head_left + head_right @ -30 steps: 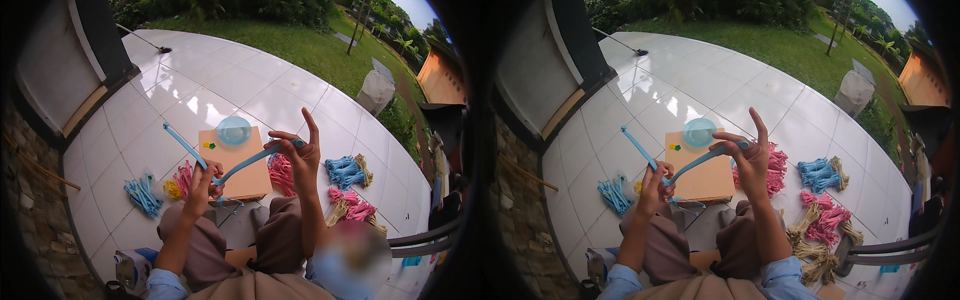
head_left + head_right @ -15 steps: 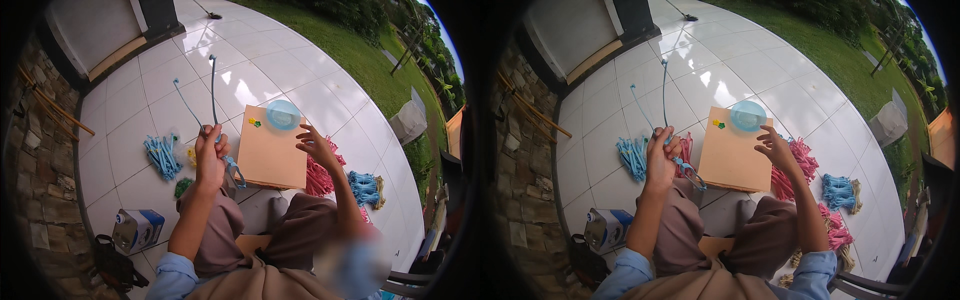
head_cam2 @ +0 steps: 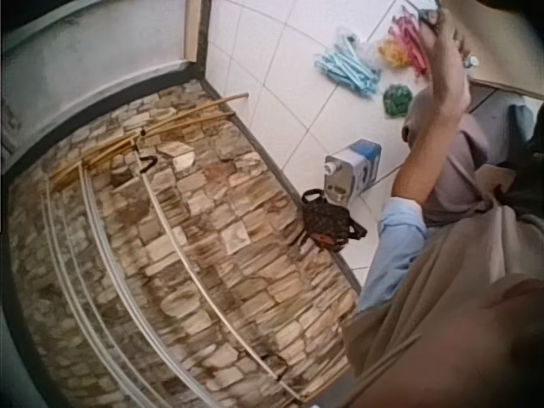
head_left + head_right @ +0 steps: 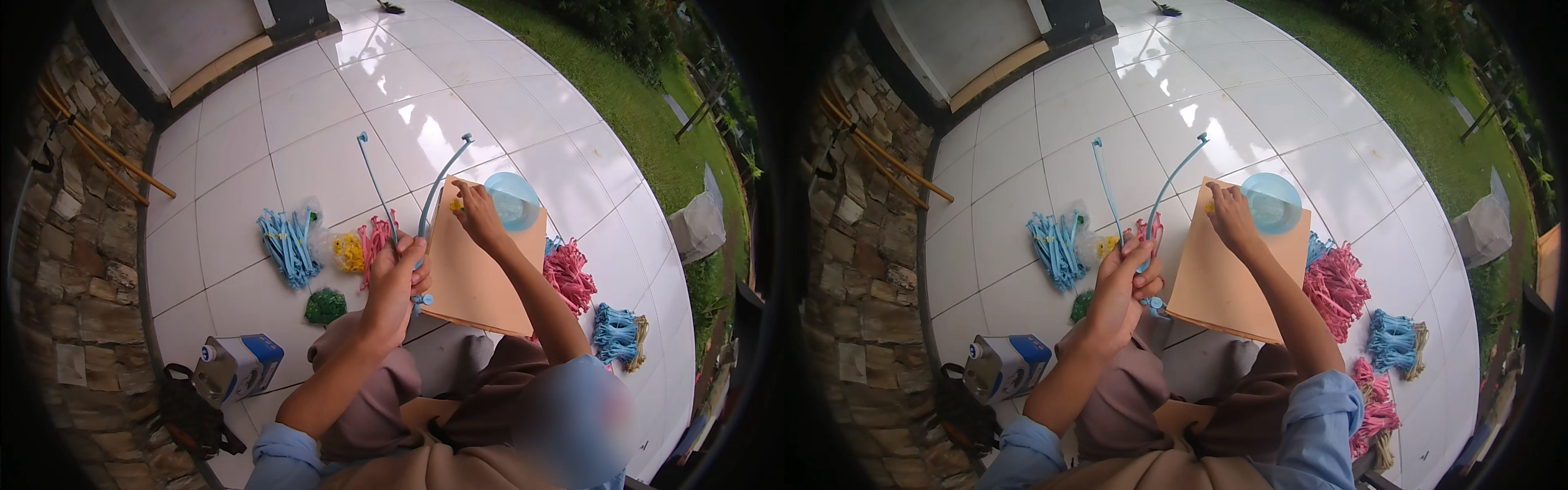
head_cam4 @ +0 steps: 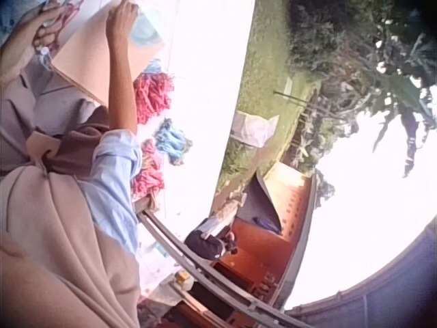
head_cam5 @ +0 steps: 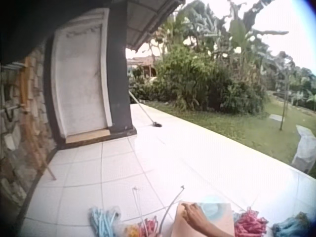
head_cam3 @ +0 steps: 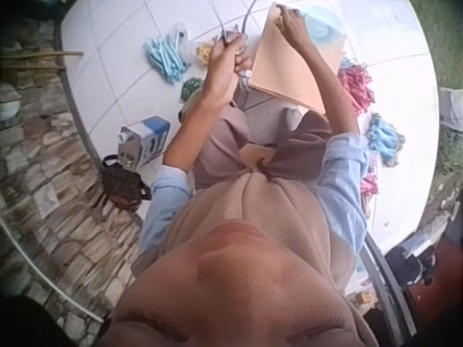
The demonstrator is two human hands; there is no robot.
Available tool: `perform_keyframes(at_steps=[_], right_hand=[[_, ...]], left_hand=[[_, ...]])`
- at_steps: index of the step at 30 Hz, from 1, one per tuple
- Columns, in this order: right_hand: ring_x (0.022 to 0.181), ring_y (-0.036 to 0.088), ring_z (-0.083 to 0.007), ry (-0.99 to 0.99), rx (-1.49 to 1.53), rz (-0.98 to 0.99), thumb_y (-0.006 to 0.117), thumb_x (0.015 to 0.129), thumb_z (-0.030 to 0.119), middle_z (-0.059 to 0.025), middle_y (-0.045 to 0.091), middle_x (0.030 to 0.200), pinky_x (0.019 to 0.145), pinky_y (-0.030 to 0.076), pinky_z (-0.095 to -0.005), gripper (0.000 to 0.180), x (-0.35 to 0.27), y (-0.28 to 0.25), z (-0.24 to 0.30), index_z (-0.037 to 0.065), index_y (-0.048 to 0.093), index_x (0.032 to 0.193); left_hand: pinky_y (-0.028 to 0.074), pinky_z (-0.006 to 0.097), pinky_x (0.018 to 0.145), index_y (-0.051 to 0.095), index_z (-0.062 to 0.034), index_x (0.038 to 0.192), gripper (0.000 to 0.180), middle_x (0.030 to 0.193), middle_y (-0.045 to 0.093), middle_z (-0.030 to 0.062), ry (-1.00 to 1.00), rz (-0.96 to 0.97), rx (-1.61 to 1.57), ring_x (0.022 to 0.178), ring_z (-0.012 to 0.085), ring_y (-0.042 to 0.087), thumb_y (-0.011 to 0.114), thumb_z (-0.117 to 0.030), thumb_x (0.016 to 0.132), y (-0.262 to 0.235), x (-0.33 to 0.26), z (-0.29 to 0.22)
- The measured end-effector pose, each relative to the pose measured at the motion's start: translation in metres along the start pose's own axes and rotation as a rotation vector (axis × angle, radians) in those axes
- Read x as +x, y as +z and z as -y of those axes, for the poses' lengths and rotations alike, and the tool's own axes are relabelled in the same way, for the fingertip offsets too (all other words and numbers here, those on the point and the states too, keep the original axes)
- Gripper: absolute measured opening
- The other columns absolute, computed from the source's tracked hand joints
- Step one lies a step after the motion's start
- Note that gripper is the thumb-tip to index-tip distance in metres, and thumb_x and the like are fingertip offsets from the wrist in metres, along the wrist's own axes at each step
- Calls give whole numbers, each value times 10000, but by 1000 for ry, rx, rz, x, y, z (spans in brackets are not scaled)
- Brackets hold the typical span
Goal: The person applies adhesive to several pink and blue plastic shoe straps by dipping them into a bowl, then attaches small yellow and green decorative plastic flowers to several of the straps.
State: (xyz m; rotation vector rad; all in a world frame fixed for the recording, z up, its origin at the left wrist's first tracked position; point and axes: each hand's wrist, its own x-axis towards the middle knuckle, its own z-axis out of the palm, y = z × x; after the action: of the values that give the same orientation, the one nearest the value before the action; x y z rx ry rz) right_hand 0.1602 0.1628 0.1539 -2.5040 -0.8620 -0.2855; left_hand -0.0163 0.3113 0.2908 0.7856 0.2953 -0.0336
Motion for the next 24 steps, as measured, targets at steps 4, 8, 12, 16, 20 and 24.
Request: perform_keyframes(at_steps=[4,8,12,16,20,24], right_hand=[[981,487,-295,-15,-30,15,660,709,47,-106,563,985,831,401,-388,553,-4,9,0,56,417,1207],[951,495,-286,-14,27,38,633,714,20,-111,551,965,814,408,-382,586,-7,0,-1,59,382,1243],[885,541,-263,-35,325,-49,601,720,-29,-115,548,915,793,450,-365,616,-3,-39,33,51,341,1274],[844,580,-222,-180,451,-179,650,707,-51,-119,565,936,778,486,-321,672,-36,-108,84,43,326,1288],[841,573,-227,-246,391,-207,655,702,-61,-115,570,934,776,482,-331,682,-74,-151,123,54,330,1291],[849,569,-244,-260,358,-210,658,701,-53,-109,572,941,770,480,-352,668,-87,-160,135,54,343,1280]], left_hand=[[243,181,471,322,-158,779,227,688,329,-49,6,30,-4,545,23,311,505,-122,909,0,-1,-3],[240,180,468,318,-158,776,236,688,329,-48,-3,25,-6,540,23,306,513,-137,907,3,1,-1],[235,185,472,343,-162,787,220,724,372,-46,-6,47,-17,560,32,316,530,-119,895,-3,1,-2],[289,183,470,325,-127,774,276,736,425,-28,98,38,259,546,20,340,568,-192,890,7,2,8],[349,219,469,337,-95,801,345,752,541,18,292,45,704,520,53,379,642,-249,846,10,1,15],[337,196,439,322,-92,777,381,724,594,28,297,166,795,528,31,410,670,-240,818,5,-2,16]])
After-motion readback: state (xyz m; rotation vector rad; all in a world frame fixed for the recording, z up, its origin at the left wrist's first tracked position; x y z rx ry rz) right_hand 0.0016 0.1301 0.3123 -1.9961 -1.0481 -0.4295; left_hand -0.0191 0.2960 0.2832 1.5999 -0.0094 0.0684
